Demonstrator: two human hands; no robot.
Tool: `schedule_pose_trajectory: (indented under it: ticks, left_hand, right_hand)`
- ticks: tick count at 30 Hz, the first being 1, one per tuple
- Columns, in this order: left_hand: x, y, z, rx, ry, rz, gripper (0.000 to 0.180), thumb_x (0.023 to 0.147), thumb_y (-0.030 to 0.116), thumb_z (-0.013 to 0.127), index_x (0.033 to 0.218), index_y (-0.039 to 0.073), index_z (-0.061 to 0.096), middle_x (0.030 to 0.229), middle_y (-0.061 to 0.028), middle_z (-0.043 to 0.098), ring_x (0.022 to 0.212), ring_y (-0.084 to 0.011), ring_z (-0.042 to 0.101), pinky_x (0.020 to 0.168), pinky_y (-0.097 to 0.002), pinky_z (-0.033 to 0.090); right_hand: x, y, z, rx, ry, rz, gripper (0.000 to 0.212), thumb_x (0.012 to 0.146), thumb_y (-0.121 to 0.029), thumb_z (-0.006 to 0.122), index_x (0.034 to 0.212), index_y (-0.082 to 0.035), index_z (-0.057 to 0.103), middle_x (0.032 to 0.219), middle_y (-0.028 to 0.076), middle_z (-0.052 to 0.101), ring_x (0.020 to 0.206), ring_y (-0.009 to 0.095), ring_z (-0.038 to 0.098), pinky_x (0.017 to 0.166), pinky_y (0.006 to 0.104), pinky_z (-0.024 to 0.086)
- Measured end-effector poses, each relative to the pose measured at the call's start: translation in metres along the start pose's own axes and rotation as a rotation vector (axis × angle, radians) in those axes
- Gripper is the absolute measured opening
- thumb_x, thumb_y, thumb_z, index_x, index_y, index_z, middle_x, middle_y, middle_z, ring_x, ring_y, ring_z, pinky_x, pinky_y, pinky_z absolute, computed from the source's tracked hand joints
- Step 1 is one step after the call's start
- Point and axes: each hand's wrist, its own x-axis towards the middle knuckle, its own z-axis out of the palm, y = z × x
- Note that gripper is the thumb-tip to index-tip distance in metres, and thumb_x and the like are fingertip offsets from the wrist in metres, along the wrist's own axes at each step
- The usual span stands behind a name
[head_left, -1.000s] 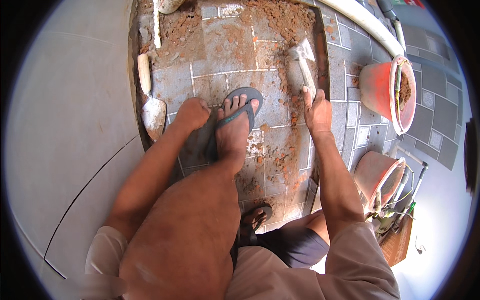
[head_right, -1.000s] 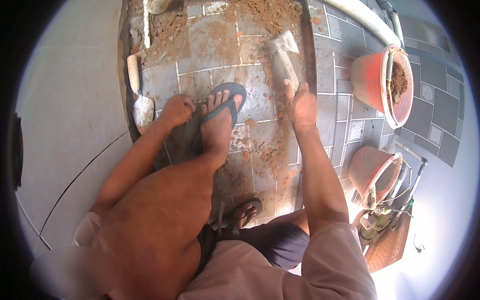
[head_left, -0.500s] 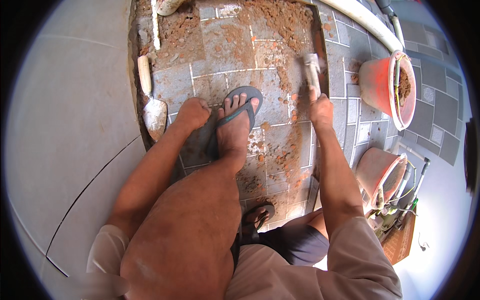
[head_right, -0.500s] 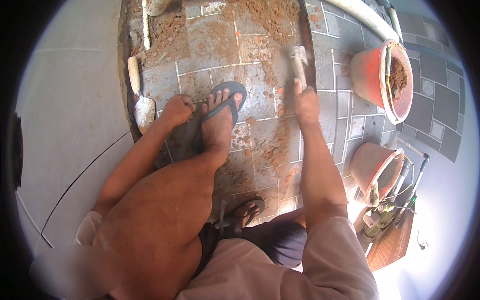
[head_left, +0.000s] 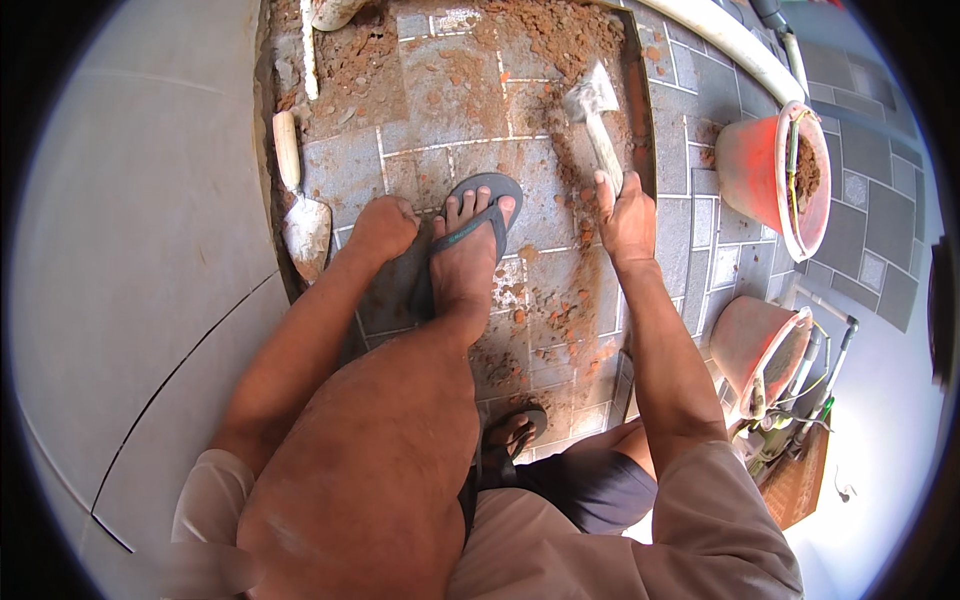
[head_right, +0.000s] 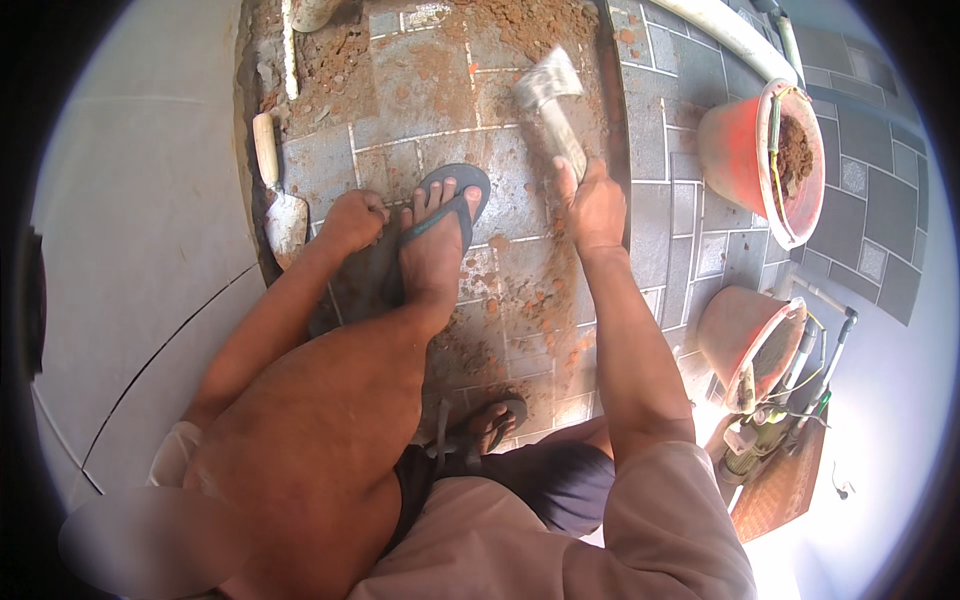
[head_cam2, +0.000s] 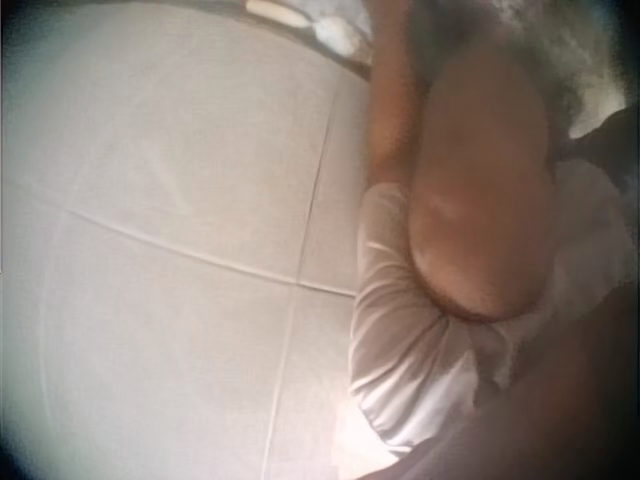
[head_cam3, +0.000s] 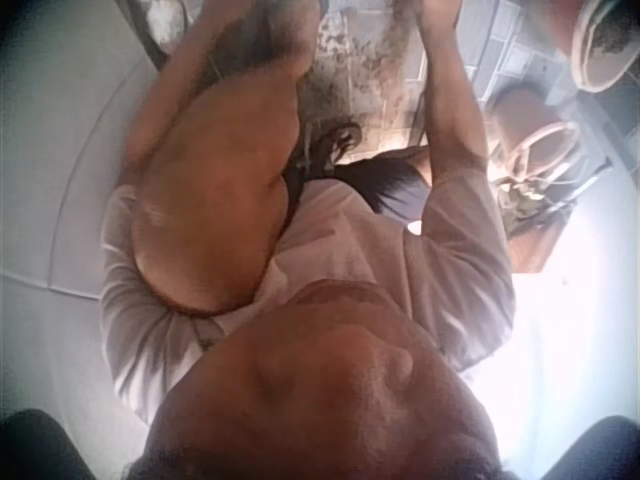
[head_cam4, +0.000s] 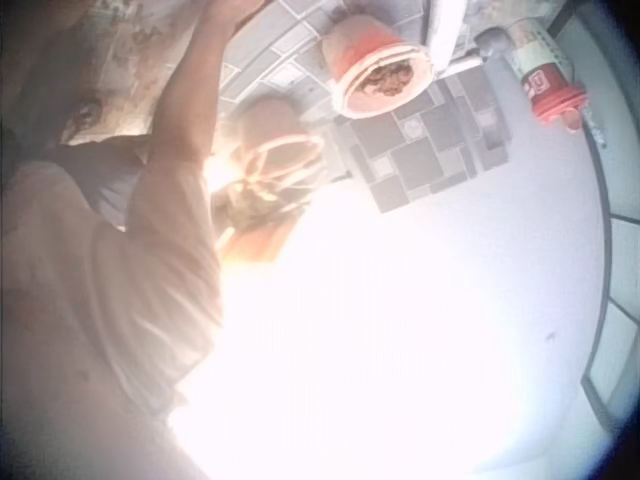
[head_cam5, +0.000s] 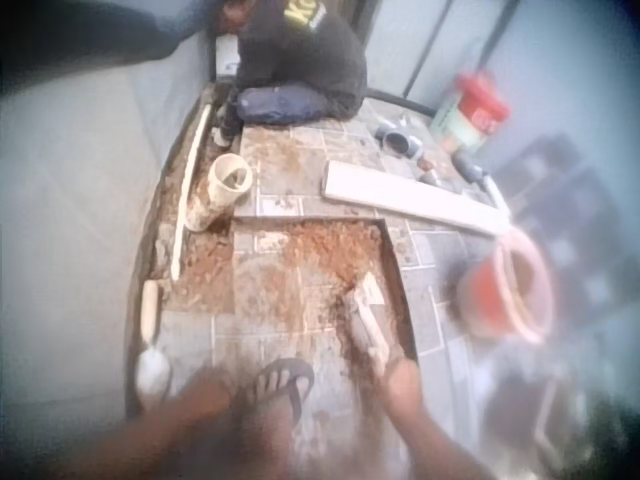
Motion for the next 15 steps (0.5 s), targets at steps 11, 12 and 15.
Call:
schedule_pose_trajectory:
  ticks: [11,12,15]
  left_hand:
    - [-0.003,-0.001,-0.002,0.012,-0.022,0.005,0.029,0.091,0.028,0.066,0.097,0.004,0.080,0.104,-0.0234,0.076,0.103,-0.0440,0.071,0.095,-0.0487,0.057]
    - [0.001,0.002,0.001,0.022,-0.030,0.019,0.029,0.091,0.028,0.066,0.097,0.004,0.080,0.104,-0.0232,0.076,0.103,-0.0438,0.071,0.095,-0.0486,0.057]
    - [0.008,0.007,0.002,0.042,-0.021,0.035,0.028,0.090,0.028,0.067,0.098,0.004,0.080,0.106,-0.0229,0.076,0.104,-0.0434,0.071,0.096,-0.0482,0.057]
  right_hand:
    - [-0.014,0.013,0.012,-0.016,0.019,0.018,0.073,0.107,-0.063,0.046,0.105,0.008,0.065,0.091,0.038,0.070,0.093,0.057,0.069,0.084,0.0593,0.054]
    - [-0.009,0.016,0.006,0.020,-0.031,0.180,0.074,0.107,-0.064,0.046,0.105,0.008,0.064,0.091,0.038,0.069,0.091,0.057,0.069,0.082,0.0589,0.055]
    - [0.001,0.047,0.024,0.009,0.031,0.218,0.076,0.105,-0.067,0.045,0.104,0.007,0.063,0.087,0.036,0.071,0.088,0.056,0.070,0.079,0.0602,0.056]
